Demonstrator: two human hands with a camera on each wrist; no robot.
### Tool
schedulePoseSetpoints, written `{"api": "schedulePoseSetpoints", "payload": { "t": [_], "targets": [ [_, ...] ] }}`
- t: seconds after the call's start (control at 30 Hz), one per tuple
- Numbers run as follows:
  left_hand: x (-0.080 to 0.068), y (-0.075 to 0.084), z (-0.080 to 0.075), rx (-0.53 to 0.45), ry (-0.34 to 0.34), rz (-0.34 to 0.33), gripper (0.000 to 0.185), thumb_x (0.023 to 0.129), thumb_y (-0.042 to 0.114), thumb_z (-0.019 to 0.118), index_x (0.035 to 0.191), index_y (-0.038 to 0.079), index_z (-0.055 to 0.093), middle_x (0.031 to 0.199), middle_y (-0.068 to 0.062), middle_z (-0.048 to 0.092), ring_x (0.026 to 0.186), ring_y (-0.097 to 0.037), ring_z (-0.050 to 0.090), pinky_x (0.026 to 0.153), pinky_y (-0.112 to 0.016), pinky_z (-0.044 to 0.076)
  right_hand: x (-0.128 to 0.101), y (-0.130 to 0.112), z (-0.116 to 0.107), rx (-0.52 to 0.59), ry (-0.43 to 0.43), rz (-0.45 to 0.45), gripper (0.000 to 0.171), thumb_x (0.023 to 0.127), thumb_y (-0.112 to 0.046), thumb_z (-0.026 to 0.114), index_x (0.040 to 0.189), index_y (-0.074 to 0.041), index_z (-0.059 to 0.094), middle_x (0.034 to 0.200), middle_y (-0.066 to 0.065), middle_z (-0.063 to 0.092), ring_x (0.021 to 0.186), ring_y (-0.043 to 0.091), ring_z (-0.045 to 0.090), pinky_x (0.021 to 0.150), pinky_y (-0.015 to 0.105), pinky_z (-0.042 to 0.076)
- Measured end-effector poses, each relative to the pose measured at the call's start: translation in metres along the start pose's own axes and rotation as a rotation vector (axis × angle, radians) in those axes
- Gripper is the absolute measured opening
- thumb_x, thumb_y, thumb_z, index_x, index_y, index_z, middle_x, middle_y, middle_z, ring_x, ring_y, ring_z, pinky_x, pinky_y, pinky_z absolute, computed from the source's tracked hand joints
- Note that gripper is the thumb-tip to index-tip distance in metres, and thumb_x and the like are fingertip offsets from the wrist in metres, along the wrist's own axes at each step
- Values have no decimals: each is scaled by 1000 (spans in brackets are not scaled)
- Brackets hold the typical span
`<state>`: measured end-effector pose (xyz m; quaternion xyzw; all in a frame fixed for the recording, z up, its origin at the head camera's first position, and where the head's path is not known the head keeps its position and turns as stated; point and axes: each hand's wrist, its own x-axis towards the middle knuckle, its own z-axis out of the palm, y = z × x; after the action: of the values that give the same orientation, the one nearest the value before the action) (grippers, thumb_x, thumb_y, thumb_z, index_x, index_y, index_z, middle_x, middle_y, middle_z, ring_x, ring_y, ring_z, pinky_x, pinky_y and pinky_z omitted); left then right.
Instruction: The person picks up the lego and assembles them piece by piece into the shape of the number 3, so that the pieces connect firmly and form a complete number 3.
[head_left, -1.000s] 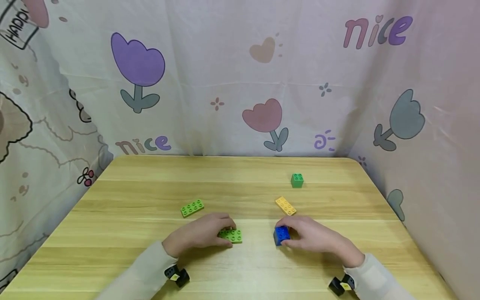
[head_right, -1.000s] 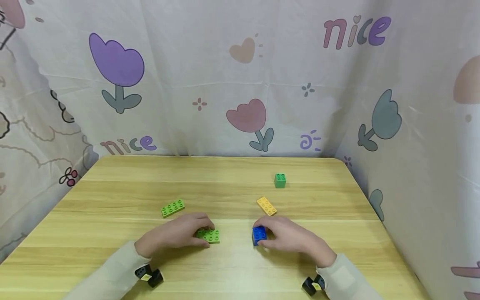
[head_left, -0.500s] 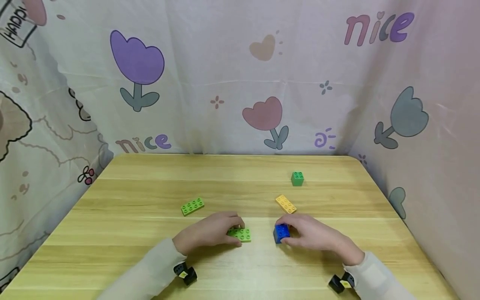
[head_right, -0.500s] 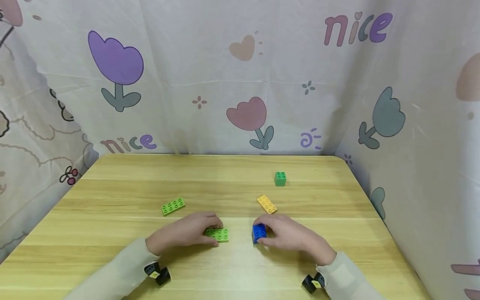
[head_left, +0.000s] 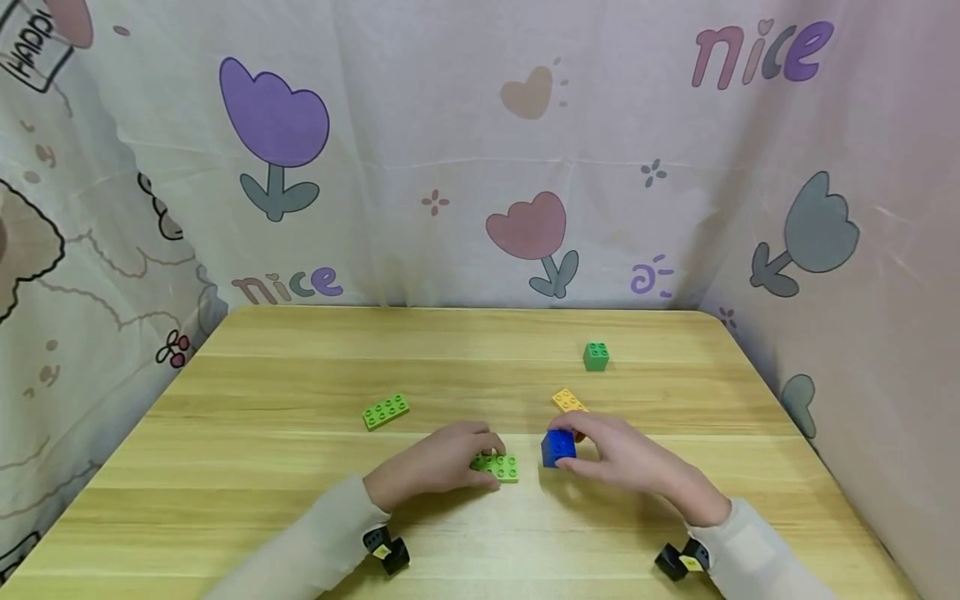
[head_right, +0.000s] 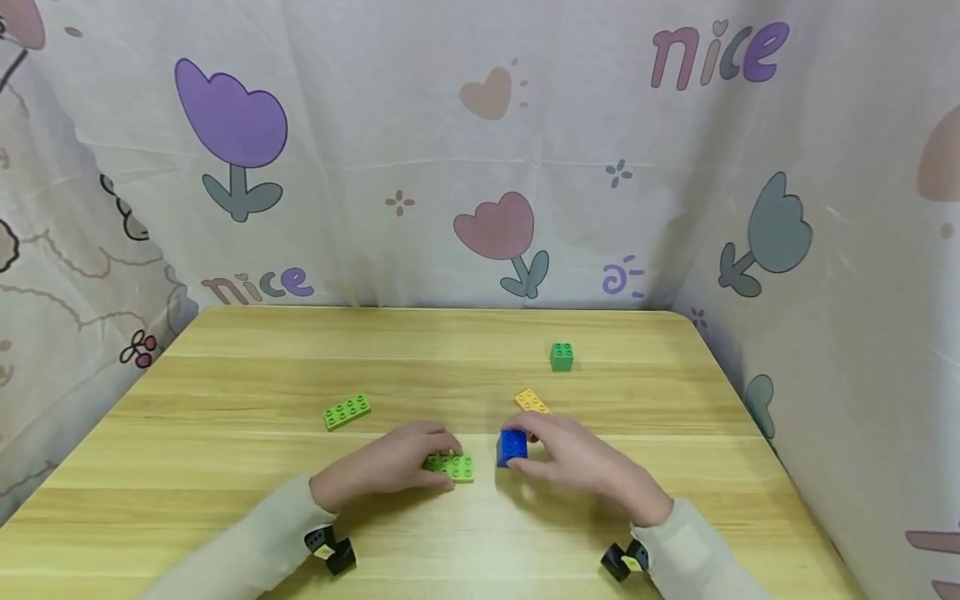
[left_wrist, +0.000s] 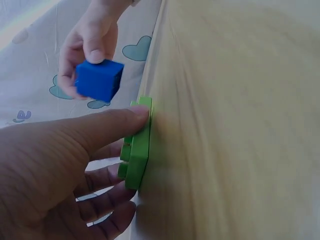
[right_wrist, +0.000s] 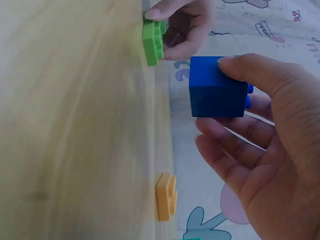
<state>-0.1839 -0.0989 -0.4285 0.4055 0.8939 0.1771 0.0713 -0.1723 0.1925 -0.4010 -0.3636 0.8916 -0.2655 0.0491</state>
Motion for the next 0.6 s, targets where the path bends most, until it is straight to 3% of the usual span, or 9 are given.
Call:
{"api": "schedulePoseSetpoints", "payload": {
  "t": [0.23,0.6],
  "targets": [
    [-2,0,0,-34,-7,-41,47,83,39,79,119,13,65,101,8,58,88,-4,52,83,-27,47,10,-6,-1,0,56,-59,47,95,-42,63,130,-12,57,112,-6,63,99,10,59,84,41,53],
    [-6,-3,-1,-104,-2,-24,35,86,32,77,111,15,60,95,10,52,87,-6,49,82,-26,46,25,-16,5,54,100,-125,44,94,-34,67,128,-8,58,112,-4,64,96,8,60,82,39,54]
  ]
}}
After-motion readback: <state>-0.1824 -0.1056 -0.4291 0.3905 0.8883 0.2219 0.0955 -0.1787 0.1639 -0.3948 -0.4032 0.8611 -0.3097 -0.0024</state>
